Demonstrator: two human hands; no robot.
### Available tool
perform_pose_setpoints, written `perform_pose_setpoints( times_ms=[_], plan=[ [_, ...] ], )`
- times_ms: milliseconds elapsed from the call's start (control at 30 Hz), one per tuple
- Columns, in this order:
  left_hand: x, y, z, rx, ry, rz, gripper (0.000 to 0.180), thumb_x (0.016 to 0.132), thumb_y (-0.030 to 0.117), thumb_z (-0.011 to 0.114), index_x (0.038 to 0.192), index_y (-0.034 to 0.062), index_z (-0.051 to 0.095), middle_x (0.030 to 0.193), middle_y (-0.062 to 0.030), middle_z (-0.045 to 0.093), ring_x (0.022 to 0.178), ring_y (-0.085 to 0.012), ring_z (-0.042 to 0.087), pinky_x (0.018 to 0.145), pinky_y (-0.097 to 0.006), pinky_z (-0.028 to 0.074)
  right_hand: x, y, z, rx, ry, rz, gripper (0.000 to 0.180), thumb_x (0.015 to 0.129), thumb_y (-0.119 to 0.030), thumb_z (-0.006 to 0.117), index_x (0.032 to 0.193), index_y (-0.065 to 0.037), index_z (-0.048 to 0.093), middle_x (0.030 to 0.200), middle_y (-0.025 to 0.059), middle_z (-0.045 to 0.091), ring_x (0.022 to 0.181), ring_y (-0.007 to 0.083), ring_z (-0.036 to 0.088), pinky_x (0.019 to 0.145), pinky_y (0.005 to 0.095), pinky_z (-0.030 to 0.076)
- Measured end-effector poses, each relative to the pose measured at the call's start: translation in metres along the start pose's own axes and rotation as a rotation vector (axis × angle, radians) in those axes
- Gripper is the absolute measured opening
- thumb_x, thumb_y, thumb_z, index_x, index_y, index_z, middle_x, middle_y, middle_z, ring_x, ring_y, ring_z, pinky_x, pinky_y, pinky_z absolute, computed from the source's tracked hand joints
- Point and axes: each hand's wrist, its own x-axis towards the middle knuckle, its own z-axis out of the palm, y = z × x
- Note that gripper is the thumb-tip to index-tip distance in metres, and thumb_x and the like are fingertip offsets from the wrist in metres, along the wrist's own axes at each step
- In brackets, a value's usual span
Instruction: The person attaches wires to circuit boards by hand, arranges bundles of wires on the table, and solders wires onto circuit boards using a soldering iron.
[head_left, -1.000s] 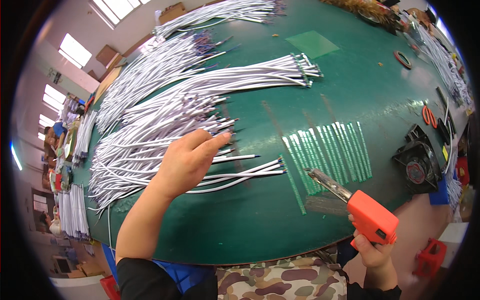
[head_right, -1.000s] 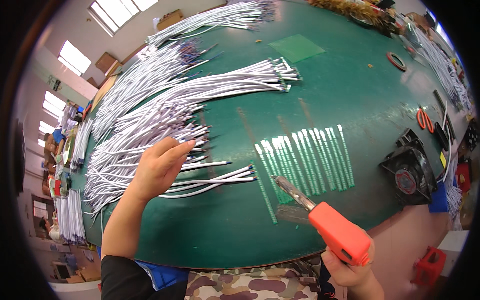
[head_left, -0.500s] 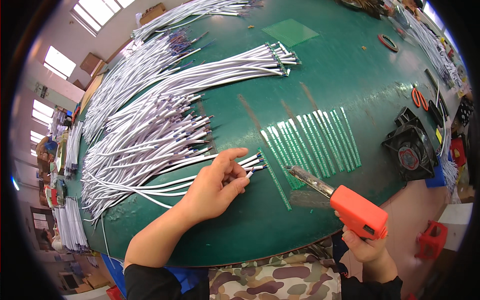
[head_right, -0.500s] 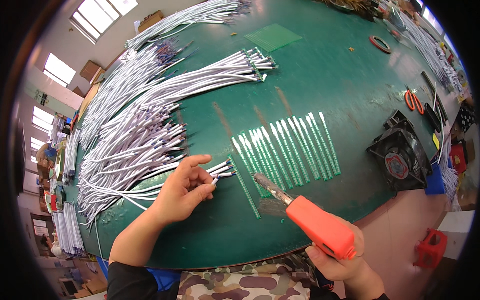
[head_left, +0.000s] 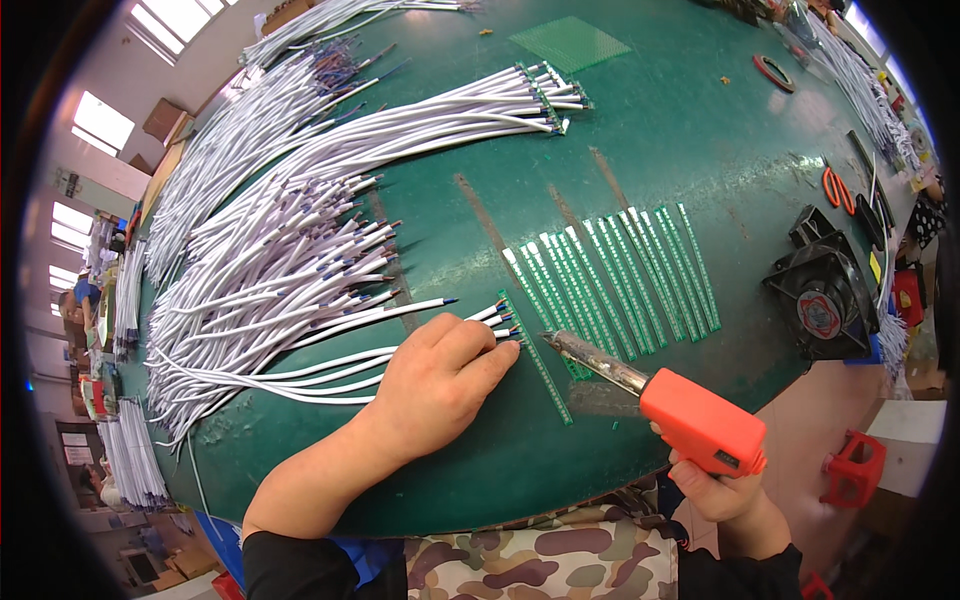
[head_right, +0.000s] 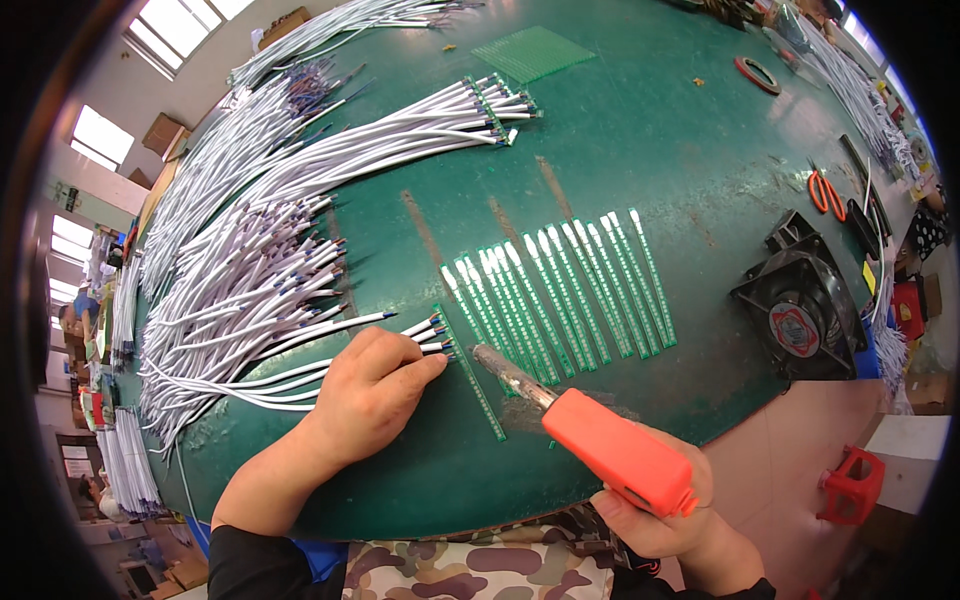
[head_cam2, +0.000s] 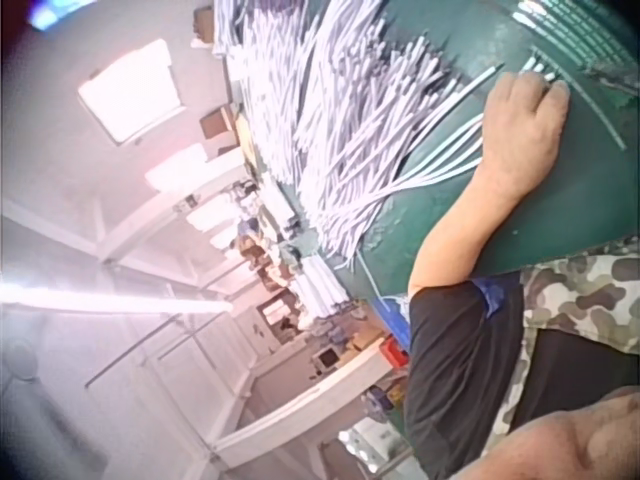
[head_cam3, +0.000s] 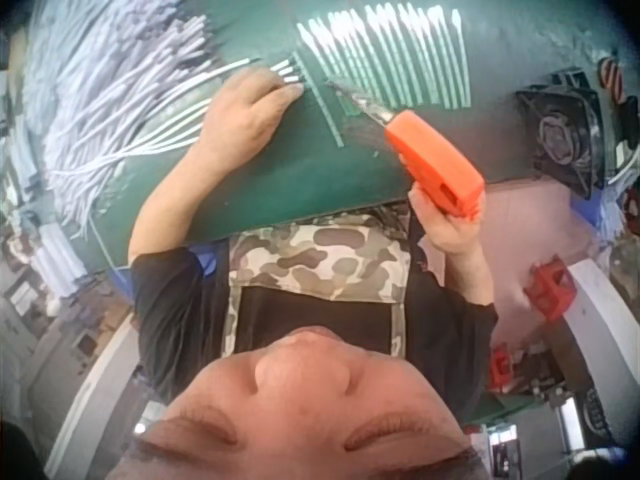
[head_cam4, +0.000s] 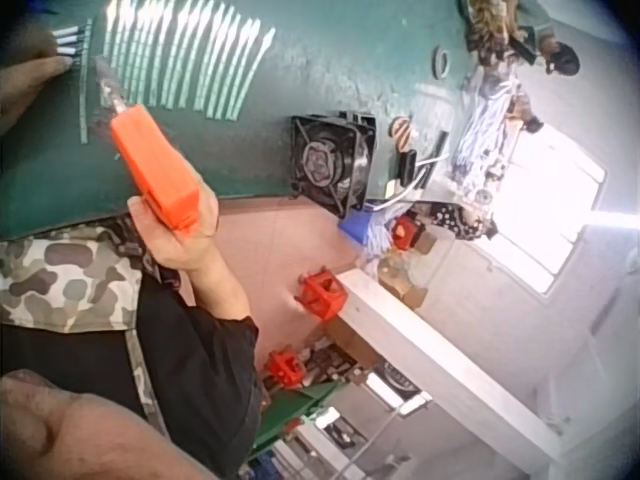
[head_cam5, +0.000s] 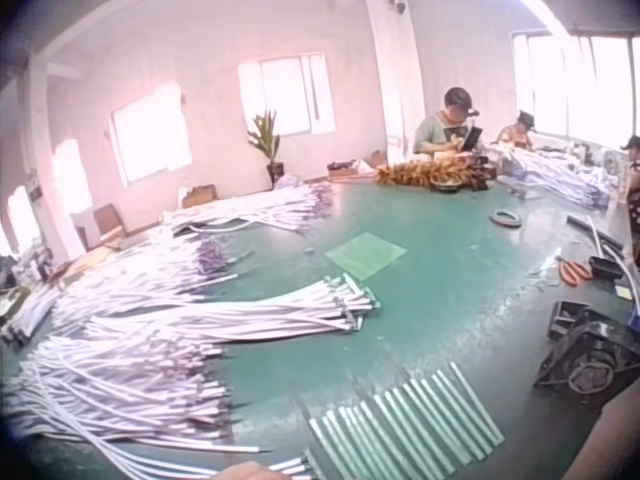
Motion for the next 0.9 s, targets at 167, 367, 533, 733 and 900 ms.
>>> perform_pose_setpoints(
  times_ms=[167, 367, 533, 733, 900],
  plan=[
    [0.003, -0.001, 0.004, 0.007, 0.031, -0.007, 0.029, 0.070, -0.001, 0.074, 0.099, 0.0058, 0.072, 0.087, -0.0049, 0.060, 0.076, -0.0241, 0.059, 0.064, -0.036, 0.049, 0.007, 0.003, 0.002, -0.028, -0.054, -0.085, 0.052, 0.081, -0.008, 0.077, 0.127, 0.007, 0.058, 0.116, 0.0200, 0.068, 0.096, 0.0272, 0.070, 0.086, 0.0371, 0.056],
    [0.004, -0.004, 0.006, 0.028, 0.022, 0.007, 0.029, 0.070, 0.001, 0.073, 0.098, 0.0058, 0.073, 0.086, -0.0042, 0.060, 0.075, -0.0230, 0.059, 0.063, -0.036, 0.048, 0.014, 0.005, 0.004, -0.112, -0.059, -0.182, 0.054, 0.082, -0.010, 0.078, 0.128, 0.008, 0.057, 0.117, 0.0207, 0.068, 0.094, 0.0285, 0.072, 0.082, 0.0376, 0.058],
    [0.003, -0.004, 0.006, 0.044, 0.015, 0.005, 0.029, 0.070, 0.002, 0.073, 0.098, 0.0053, 0.073, 0.086, -0.0041, 0.060, 0.075, -0.0229, 0.059, 0.064, -0.036, 0.048, 0.020, 0.004, 0.005, -0.191, -0.059, -0.244, 0.053, 0.083, -0.012, 0.079, 0.126, 0.009, 0.057, 0.115, 0.0205, 0.069, 0.090, 0.0304, 0.072, 0.079, 0.0378, 0.058],
    [0.004, -0.004, 0.006, 0.048, 0.002, 0.004, 0.028, 0.071, 0.002, 0.072, 0.099, 0.0053, 0.072, 0.085, -0.0041, 0.060, 0.075, -0.0229, 0.059, 0.063, -0.036, 0.048, 0.021, 0.003, 0.005, -0.213, -0.076, -0.252, 0.051, 0.083, -0.012, 0.079, 0.125, 0.009, 0.058, 0.113, 0.0203, 0.069, 0.087, 0.0315, 0.073, 0.076, 0.0384, 0.058],
    [0.004, -0.004, 0.006, 0.055, -0.007, -0.001, 0.028, 0.071, 0.002, 0.072, 0.099, 0.0053, 0.072, 0.085, -0.0042, 0.060, 0.075, -0.0229, 0.059, 0.063, -0.036, 0.048, 0.023, 0.002, 0.006, -0.223, -0.065, -0.286, 0.051, 0.082, -0.011, 0.079, 0.124, 0.009, 0.058, 0.111, 0.0210, 0.069, 0.084, 0.0319, 0.073, 0.074, 0.0386, 0.059]
  ],
)
